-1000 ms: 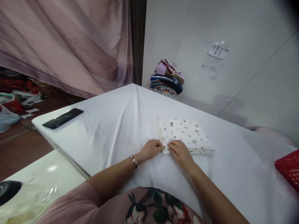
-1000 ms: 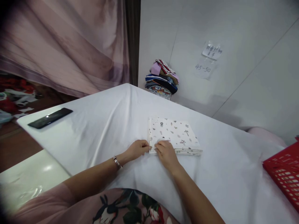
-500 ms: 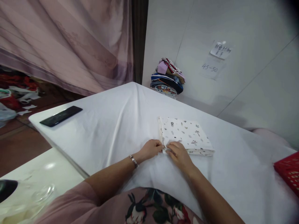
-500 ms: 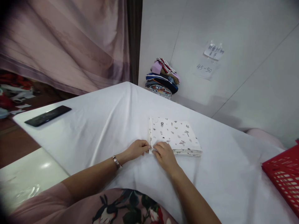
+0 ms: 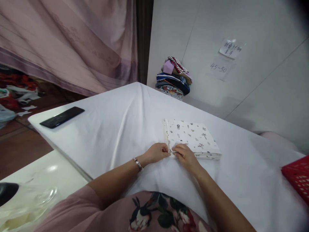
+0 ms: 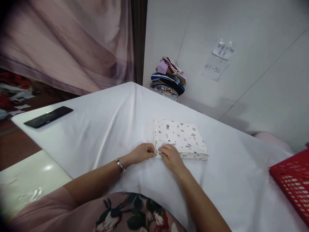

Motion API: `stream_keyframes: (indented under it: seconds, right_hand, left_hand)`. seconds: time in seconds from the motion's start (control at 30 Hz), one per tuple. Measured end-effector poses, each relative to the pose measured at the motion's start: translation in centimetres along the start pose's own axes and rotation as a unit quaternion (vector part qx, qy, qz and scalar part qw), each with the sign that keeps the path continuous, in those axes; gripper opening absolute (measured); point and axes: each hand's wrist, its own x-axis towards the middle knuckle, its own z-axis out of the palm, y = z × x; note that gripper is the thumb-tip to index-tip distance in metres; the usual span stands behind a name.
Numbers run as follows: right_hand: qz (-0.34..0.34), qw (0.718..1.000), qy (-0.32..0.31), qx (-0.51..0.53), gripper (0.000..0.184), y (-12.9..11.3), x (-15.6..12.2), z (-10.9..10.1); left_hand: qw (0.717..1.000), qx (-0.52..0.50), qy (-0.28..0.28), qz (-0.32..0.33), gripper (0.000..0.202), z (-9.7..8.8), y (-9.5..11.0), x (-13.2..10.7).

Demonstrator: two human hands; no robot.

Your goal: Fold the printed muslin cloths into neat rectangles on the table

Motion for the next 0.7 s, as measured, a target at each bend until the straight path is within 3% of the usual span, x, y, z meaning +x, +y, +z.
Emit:
stream_keyframes:
  seconds: [0.17, 0.33, 0.5, 0.7]
  right_hand:
    - [-0.038, 0.996, 0.002, -0.083, 0.020, -0.59, 0.21, 0.13]
    - [-0.020, 0.997, 0.071, -0.020, 0.021, -0.67, -0.16, 0.00]
    - [-0.071, 0.995, 0.009, -0.076, 0.021, -0.88, -0.53, -0.55]
    - [-0.025, 0.997, -0.003, -0.076, 0.016, -1.09, -0.44, -0.22]
  left_hand:
    - [1.000, 0.015, 0.017, -0.004, 0.014, 0.14, 0.28, -0.06]
    - [1.000, 0.023, 0.015, -0.004, 0.015, 0.12, 0.27, -0.07]
    - [0.999, 0.030, 0.011, 0.002, 0.016, 0.09, 0.15, 0.01]
    - [1.000, 0.020, -0.002, 0.010, 0.015, -0.06, -0.02, 0.04]
